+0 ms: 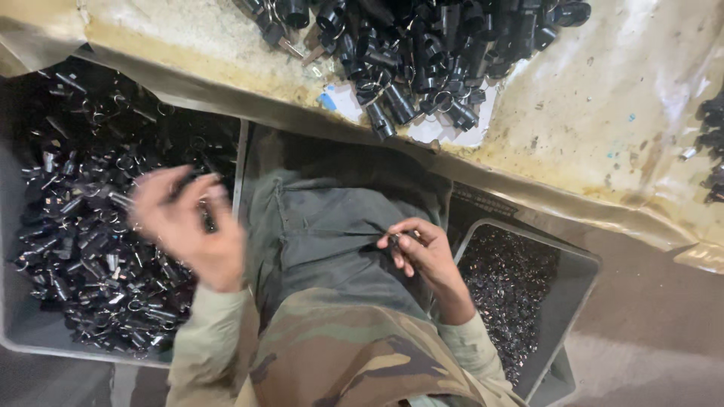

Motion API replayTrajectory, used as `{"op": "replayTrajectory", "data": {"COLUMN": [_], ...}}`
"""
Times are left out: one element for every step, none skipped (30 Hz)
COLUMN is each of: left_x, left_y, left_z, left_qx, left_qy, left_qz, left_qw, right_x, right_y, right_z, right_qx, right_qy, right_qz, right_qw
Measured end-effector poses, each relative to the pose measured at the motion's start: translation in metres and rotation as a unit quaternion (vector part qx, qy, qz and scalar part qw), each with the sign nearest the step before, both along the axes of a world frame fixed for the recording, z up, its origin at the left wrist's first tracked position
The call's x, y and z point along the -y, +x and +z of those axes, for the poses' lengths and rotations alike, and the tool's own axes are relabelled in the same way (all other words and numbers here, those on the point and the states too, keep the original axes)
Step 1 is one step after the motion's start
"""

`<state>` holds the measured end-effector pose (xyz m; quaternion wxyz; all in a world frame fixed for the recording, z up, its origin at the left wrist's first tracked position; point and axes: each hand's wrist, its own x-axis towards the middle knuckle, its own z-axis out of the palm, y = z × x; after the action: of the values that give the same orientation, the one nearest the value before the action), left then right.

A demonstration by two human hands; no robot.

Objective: The person picks black cylindrical connector components one at a time from a large pile on the workbench, turns and fits them together in their hands, and places them into the plastic bins in front of them, occasionally reaching back into the pile for the next piece.

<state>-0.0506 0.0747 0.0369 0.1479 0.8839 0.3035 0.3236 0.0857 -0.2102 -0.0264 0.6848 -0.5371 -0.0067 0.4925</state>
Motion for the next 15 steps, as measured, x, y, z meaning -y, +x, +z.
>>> {"op": "replayTrajectory", "data": {"left_x": [0.007, 0.009, 0.006, 0.004, 0.001, -0.002, -0.003, -0.005, -0.009, -0.013, -0.017, -0.019, -0.021, -0.021, -0.019], "left_y": [0.012, 0.025, 0.042, 0.063, 0.085, 0.105, 0.122, 0.136, 0.148, 0.157, 0.161, 0.161, 0.157, 0.151, 0.143], "left_z": [0.000, 0.001, 0.001, 0.000, -0.001, 0.000, 0.000, 0.002, 0.003, 0.005, 0.007, 0.008, 0.009, 0.009, 0.007], "left_qx": [0.049, 0.031, 0.014, 0.019, 0.024, 0.005, -0.014, -0.034, -0.049, -0.066, -0.086, -0.038, 0.009, 0.056, 0.092], "left_qy": [-0.080, -0.090, -0.096, -0.050, -0.004, 0.029, 0.060, 0.093, 0.076, 0.060, 0.043, 0.033, 0.021, 0.008, -0.071], "left_qz": [-0.077, -0.182, -0.284, -0.339, -0.393, -0.411, -0.429, -0.445, -0.463, -0.482, -0.502, -0.479, -0.459, -0.441, -0.417], "left_qw": [0.993, 0.979, 0.954, 0.939, 0.919, 0.911, 0.901, 0.890, 0.882, 0.872, 0.860, 0.876, 0.888, 0.896, 0.901], "right_x": [-0.002, -0.005, -0.008, -0.011, -0.012, -0.010, -0.007, -0.003, 0.002, 0.007, 0.012, 0.017, 0.021, 0.024, 0.027], "right_y": [-0.003, -0.005, -0.007, -0.008, -0.008, -0.008, -0.009, -0.009, -0.010, -0.011, -0.012, -0.013, -0.015, -0.016, -0.018], "right_z": [-0.004, -0.009, -0.012, -0.013, -0.013, -0.015, -0.015, -0.014, -0.013, -0.012, -0.013, -0.014, -0.016, -0.020, -0.023], "right_qx": [0.004, 0.006, 0.009, 0.011, 0.020, 0.029, 0.036, 0.028, 0.021, 0.012, 0.012, 0.011, 0.008, 0.030, 0.052], "right_qy": [-0.020, -0.032, -0.044, -0.056, -0.046, -0.036, -0.027, -0.023, -0.016, -0.009, -0.012, -0.015, -0.018, 0.003, 0.024], "right_qz": [0.006, 0.005, 0.004, 0.002, 0.001, 0.001, -0.001, -0.010, -0.018, -0.028, -0.037, -0.047, -0.060, -0.068, -0.077], "right_qw": [1.000, 0.999, 0.999, 0.998, 0.999, 0.999, 0.999, 0.999, 0.999, 1.000, 0.999, 0.999, 0.998, 0.997, 0.995]}}
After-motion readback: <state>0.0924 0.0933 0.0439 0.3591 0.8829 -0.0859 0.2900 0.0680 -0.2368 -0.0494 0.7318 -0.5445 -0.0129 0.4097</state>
